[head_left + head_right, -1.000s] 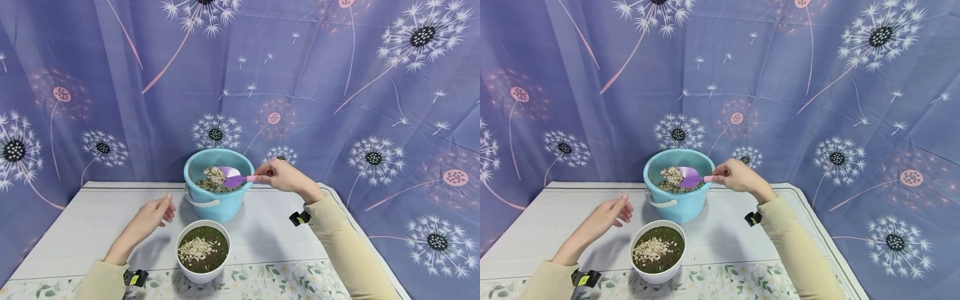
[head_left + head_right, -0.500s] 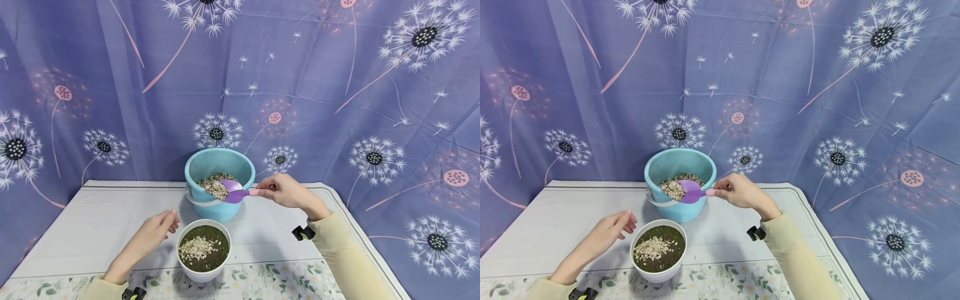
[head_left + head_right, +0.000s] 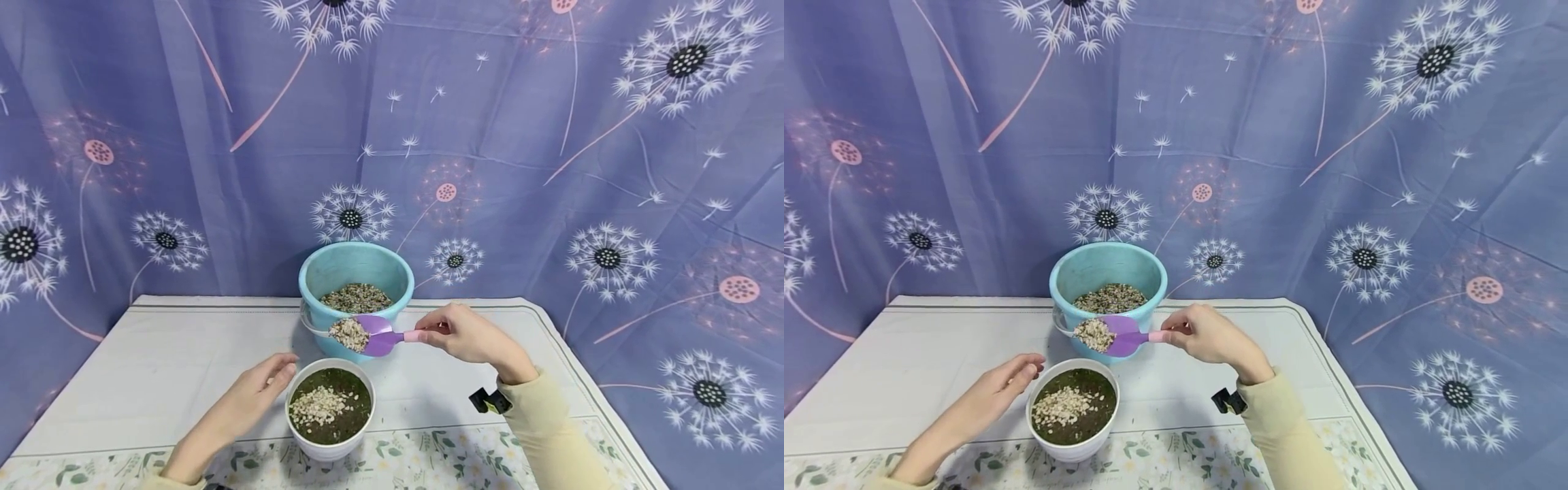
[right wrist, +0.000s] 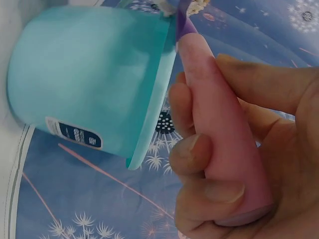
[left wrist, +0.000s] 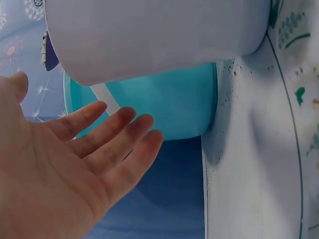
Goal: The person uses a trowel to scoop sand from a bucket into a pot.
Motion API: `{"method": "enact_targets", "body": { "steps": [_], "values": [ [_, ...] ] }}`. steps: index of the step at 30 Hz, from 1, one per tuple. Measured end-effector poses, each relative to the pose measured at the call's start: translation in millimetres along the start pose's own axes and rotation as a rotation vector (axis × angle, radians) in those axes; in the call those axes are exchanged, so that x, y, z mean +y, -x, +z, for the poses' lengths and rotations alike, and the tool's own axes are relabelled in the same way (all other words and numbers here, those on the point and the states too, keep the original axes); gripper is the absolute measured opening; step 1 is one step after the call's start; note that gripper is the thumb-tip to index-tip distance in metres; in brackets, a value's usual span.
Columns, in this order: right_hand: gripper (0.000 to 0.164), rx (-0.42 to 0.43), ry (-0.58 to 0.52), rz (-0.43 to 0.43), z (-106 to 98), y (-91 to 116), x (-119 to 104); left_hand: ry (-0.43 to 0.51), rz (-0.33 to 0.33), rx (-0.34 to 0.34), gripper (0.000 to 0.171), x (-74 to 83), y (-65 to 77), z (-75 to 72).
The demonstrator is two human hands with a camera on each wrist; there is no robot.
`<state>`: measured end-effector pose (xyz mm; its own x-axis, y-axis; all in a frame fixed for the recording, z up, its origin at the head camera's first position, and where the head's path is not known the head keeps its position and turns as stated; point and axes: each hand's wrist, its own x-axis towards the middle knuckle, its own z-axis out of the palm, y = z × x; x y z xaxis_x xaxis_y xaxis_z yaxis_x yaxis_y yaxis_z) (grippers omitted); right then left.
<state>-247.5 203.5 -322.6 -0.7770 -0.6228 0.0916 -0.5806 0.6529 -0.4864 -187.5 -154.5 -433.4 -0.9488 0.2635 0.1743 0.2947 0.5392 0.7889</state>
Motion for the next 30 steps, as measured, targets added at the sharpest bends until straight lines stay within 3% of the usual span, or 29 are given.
{"method": "enact_targets", "body": {
  "steps": [9, 14, 21, 30],
  "values": [
    [0.012, -0.018, 0.002, -0.024, 13, 5, -3, 0.024, 0.046, -0.048, 0.050, -0.1, 6.5, 7.3],
    [0.013, -0.045, 0.010, -0.007, 22, 6, -6, 0.063, 0.049, -0.099, 0.067, -1.1, 11.0, 8.8],
    [0.013, -0.056, 0.004, -0.018, 32, 10, -8, 0.032, 0.140, -0.126, 0.090, -6.4, 13.0, 13.1],
    [0.015, -0.087, -0.033, 0.021, 43, 10, -11, 0.035, 0.148, -0.197, 0.114, -8.0, 14.8, 18.0]
  ]
}}
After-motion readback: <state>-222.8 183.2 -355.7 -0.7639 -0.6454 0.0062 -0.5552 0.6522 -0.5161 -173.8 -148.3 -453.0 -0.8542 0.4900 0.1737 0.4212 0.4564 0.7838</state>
